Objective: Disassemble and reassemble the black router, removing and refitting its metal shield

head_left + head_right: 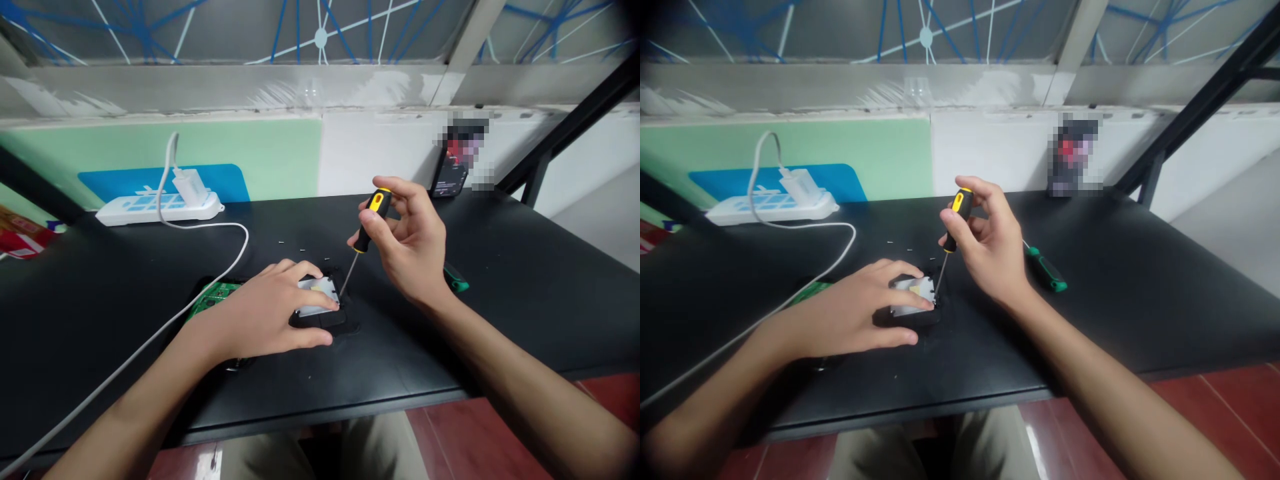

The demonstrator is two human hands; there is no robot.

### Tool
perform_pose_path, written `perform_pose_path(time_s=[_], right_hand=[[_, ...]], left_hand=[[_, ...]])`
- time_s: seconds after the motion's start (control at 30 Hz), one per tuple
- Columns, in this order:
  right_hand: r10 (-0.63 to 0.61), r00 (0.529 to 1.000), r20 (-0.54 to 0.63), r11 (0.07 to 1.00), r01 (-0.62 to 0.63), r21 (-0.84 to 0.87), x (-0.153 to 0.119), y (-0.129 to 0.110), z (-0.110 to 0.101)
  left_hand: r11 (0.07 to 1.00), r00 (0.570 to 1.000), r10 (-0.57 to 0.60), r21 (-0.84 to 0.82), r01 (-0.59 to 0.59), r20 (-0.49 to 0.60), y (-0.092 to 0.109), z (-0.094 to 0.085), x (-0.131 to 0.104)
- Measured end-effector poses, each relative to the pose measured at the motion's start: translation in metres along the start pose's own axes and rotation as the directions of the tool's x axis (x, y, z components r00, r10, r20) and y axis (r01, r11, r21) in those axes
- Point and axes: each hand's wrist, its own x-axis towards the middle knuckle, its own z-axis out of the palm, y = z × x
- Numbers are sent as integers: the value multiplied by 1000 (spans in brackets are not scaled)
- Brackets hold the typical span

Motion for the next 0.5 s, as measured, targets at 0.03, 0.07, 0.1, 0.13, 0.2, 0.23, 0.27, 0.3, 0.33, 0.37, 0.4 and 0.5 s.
perform_pose_path(time_s=[0.03, 0.07, 0.1, 0.13, 0.2, 0.23, 0.27, 0.3, 0.33, 0.37, 0.4, 0.5], right_hand=[[10, 1000, 1, 1000, -10, 3, 0, 0, 0], [22, 1000, 5, 1000, -22, 8, 0, 0, 0], [34, 999, 11, 999, -34, 13, 0, -1, 1], [49, 999, 18, 999, -49, 16, 0, -2, 1], [79, 997, 26, 997, -79, 14, -1, -4, 2], [91, 996, 26, 996, -91, 13, -1, -5, 2], [100, 995, 26, 995, -100, 11, -1, -6, 2], [106, 994, 28, 994, -106, 7, -1, -7, 2], [108, 994, 30, 994, -108, -1, -1, -7, 2], [110, 993, 35, 994, -109, -10, -1, -6, 1], [107, 993, 41, 994, -106, -17, -1, -5, 1], [72, 996, 58, 997, -72, 4, 0, 1, 0]], left_hand=[[1000, 1000, -3, 3, 3, 2, 0, 0, 0], [1000, 1000, -3, 5, 3, 5, 0, 0, 0], [1000, 1000, -4, 6, 4, 6, 0, 0, 0], [1000, 1000, -4, 7, 4, 6, 0, -1, 0], [1000, 1000, -1, 9, 1, 3, 1, -1, 0], [1000, 1000, 0, 11, 0, 2, 1, 0, 1], [1000, 1000, 1, 11, -1, 1, 1, 0, 1], [1000, 1000, 0, 12, 0, 2, 1, 0, 1], [1000, 1000, -1, 12, 1, 2, 1, 0, 1], [1000, 1000, -1, 10, 1, 1, 1, 0, 1], [1000, 1000, -3, 9, 3, 1, 1, 0, 1], [1000, 1000, 2, 3, -2, -1, 1, -1, 1]])
